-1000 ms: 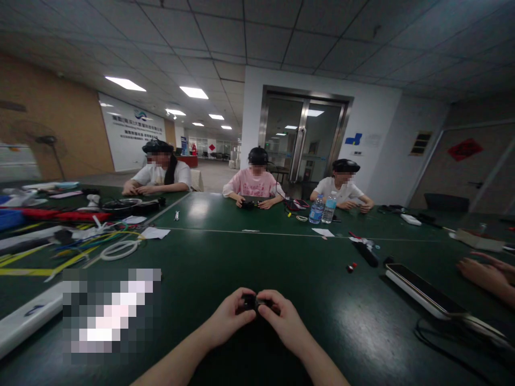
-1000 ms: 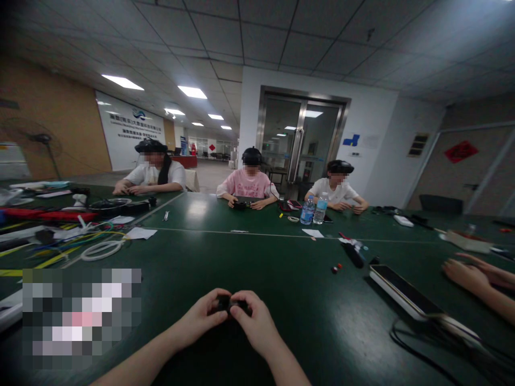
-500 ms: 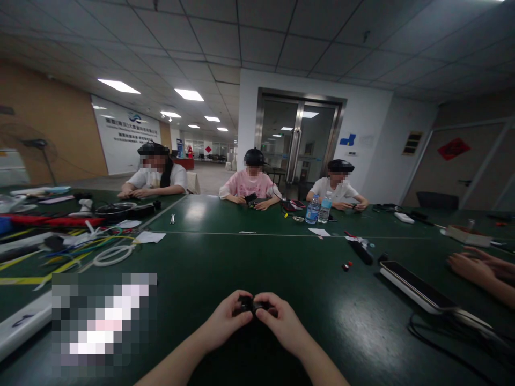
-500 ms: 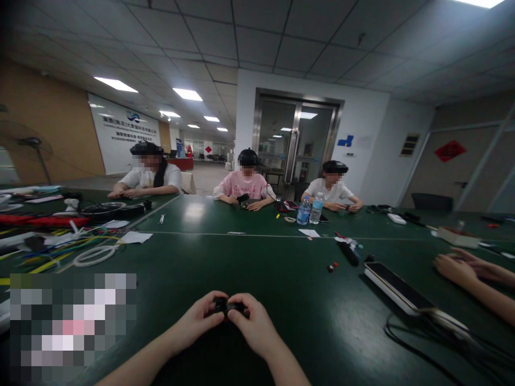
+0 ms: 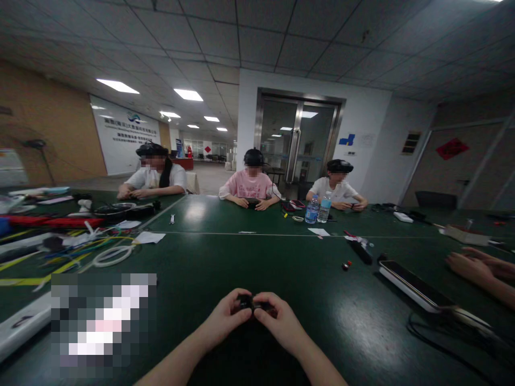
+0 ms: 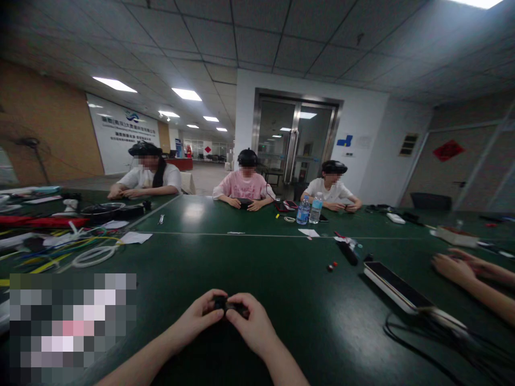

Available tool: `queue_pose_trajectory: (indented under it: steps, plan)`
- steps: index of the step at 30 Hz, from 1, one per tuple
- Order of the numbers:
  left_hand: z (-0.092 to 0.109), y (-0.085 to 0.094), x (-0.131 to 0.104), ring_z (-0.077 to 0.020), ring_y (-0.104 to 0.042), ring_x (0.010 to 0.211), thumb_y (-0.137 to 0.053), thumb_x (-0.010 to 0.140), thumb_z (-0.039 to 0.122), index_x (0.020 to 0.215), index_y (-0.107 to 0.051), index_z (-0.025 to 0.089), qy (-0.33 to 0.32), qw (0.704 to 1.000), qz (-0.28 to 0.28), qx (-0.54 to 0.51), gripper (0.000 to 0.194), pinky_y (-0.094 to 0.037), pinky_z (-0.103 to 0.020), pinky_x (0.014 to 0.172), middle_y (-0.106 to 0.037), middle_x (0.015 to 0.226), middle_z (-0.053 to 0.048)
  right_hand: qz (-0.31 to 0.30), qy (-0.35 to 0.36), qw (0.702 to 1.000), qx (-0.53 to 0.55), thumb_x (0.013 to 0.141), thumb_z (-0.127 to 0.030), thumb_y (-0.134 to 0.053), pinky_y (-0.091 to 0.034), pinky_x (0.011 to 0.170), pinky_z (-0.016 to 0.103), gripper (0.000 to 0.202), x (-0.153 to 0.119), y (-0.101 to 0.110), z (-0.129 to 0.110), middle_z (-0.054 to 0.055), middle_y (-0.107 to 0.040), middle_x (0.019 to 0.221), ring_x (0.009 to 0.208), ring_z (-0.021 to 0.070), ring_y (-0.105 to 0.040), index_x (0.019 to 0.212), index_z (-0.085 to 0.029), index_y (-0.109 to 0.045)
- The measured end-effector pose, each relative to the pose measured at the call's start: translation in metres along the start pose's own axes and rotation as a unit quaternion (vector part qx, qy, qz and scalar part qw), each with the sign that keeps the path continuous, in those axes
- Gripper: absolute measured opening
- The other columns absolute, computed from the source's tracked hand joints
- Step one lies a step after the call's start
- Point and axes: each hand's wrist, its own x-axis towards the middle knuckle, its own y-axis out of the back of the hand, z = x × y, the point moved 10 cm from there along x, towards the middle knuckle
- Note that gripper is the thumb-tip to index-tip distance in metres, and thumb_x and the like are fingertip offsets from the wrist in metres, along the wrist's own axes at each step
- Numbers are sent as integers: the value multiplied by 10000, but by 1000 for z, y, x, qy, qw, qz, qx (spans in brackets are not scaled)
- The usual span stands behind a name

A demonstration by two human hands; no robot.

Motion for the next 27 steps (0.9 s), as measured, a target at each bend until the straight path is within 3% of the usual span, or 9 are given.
queue_pose_trajectory:
  steps: [4,9,14,17,21,23,27]
  plan:
    - [0,2,0,-179,-578,867,-667,703,418,1006,-481,194,6,1000,22,-14,421,-420,-335,801,-601,914,-26,8,8,1000,26,744,-355,-597,-453,791,338,311,1,1,6,44,-590,1068,955,216,-567,1038,-252,-605]
    - [-2,4,-1,-174,-582,844,-649,716,416,999,-469,198,18,999,31,-14,400,-426,-332,788,-597,866,-16,2,28,1000,9,756,-315,-587,-466,768,314,215,1,-1,5,34,-558,1114,979,210,-564,958,-262,-637]
    - [-4,10,3,-185,-559,885,-591,735,438,1005,-482,191,3,995,61,83,382,-433,-316,780,-580,926,-30,14,38,998,-42,760,-231,-577,-446,838,306,203,1,6,1,6,-574,1071,1013,189,-547,949,-279,-633]
    - [2,17,3,-193,-535,929,-546,755,435,1021,-528,183,-6,969,108,221,367,-420,-316,822,-558,992,-52,19,43,996,-69,785,-218,-544,-427,882,309,195,2,9,-2,4,-588,1040,1009,175,-547,950,-272,-633]
    - [8,20,3,-211,-508,952,-485,790,452,1019,-589,198,8,901,108,419,357,-390,-335,838,-557,1004,-56,16,37,990,-134,787,-210,-532,-406,904,331,221,6,7,3,1,-610,1030,1016,180,-540,965,-282,-640]
    - [8,22,3,-216,-499,969,-488,786,444,1036,-589,212,20,878,99,469,355,-380,-335,840,-556,1022,-52,14,29,984,-175,773,-213,-545,-384,925,353,227,9,4,7,-9,-624,1029,1033,190,-530,957,-299,-648]
    - [6,25,2,-217,-484,1004,-463,802,444,1098,-568,234,29,867,91,489,378,-370,-329,851,-538,1082,-50,13,21,978,-208,770,-216,-536,-366,941,360,244,10,1,10,-13,-632,1044,1055,193,-522,968,-303,-648]
